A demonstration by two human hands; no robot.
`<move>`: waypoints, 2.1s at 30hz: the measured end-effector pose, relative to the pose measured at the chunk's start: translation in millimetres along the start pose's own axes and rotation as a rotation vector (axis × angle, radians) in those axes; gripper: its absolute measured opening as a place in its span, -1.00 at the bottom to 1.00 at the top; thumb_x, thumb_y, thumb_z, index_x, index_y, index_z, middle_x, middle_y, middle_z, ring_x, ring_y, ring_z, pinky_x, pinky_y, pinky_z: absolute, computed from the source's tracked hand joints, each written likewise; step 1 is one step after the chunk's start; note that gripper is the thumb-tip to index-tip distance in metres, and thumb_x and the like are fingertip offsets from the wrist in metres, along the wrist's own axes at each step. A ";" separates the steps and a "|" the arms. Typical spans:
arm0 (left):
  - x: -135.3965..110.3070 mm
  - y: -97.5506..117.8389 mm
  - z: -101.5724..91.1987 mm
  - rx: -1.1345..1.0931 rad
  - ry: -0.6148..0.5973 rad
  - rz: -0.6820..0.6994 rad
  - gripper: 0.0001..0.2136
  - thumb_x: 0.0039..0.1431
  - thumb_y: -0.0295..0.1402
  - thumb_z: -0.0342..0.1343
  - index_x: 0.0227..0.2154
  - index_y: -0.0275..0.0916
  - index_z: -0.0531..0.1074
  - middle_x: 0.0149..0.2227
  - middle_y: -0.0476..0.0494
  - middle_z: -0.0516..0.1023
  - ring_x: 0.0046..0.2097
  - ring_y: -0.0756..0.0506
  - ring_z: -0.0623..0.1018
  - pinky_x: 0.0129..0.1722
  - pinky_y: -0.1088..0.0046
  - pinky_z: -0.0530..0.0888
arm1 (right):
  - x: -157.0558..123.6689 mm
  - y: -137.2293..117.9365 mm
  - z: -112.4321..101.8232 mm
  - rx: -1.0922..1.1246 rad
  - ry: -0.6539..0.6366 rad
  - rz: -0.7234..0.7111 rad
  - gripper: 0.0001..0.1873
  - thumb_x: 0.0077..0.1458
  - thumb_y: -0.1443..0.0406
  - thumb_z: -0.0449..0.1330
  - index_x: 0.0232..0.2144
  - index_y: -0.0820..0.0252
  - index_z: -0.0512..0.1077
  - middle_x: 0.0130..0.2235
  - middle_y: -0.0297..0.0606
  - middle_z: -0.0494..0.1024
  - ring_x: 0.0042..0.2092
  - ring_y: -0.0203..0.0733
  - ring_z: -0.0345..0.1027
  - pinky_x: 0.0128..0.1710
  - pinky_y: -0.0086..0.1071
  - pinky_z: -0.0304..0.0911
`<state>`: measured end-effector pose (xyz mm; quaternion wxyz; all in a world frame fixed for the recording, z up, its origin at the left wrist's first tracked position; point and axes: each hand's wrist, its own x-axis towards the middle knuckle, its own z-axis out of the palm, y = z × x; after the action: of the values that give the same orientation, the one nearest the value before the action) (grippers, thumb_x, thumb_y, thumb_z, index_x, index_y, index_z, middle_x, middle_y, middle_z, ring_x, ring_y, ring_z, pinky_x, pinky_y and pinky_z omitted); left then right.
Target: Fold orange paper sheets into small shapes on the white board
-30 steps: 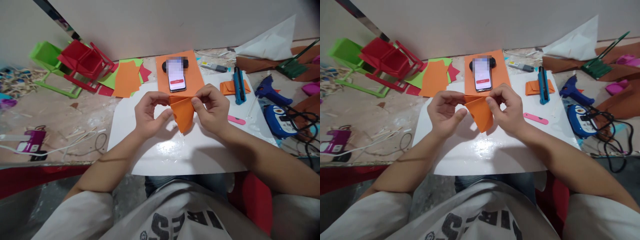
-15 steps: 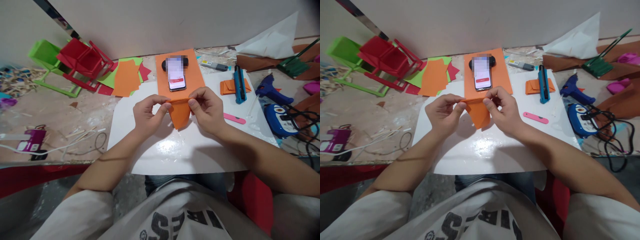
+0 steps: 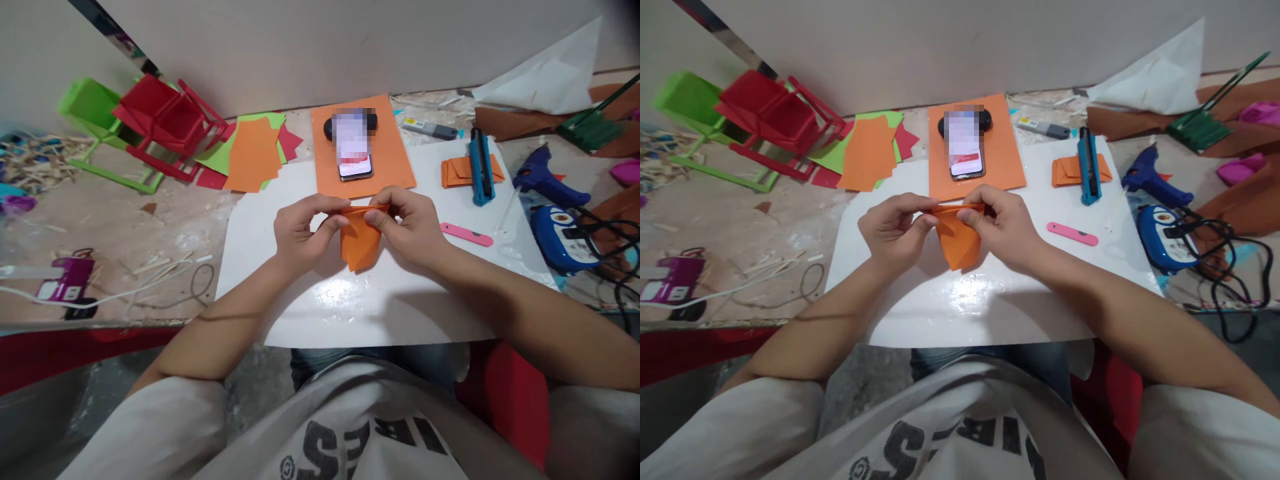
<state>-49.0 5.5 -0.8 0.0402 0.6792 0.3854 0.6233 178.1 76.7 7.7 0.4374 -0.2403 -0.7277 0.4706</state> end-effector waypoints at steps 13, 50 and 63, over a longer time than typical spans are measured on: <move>-4.8 2.2 0.1 -0.005 0.023 -0.178 -0.55 0.32 0.24 0.63 -0.09 -0.04 0.85 -0.24 -0.05 0.83 -0.28 -0.09 0.79 -0.22 0.34 0.74 | -0.1 3.8 -1.3 -0.061 0.012 -0.050 -0.44 0.52 -0.21 0.46 -0.28 0.04 0.49 -0.38 -0.39 0.50 -0.37 -0.22 0.25 -0.36 -0.27 0.17; -5.6 15.7 7.8 -0.044 0.033 -0.312 -0.48 0.51 0.29 0.43 -0.24 -0.06 0.57 -0.21 -0.12 0.82 -0.16 -0.18 0.84 -0.10 0.17 0.81 | -3.2 3.7 4.7 -0.113 0.011 -0.241 -0.54 0.57 -0.08 0.40 -0.28 0.01 0.43 -0.29 -0.29 0.59 -0.31 -0.13 0.36 -0.23 -0.16 0.34; -4.3 13.9 8.5 -0.079 0.031 -0.262 -0.56 0.49 0.21 0.51 -0.20 -0.05 0.64 -0.25 -0.10 0.77 -0.21 -0.14 0.78 -0.15 0.21 0.76 | -2.7 2.4 3.3 -0.035 0.043 -0.208 -0.47 0.56 -0.22 0.41 -0.22 0.02 0.54 -0.26 -0.30 0.61 -0.31 -0.17 0.36 -0.28 -0.20 0.34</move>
<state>-34.6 -3.1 1.3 0.1419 0.6112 0.4467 0.6377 176.5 74.2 3.8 0.4950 -0.1810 -0.7472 0.4049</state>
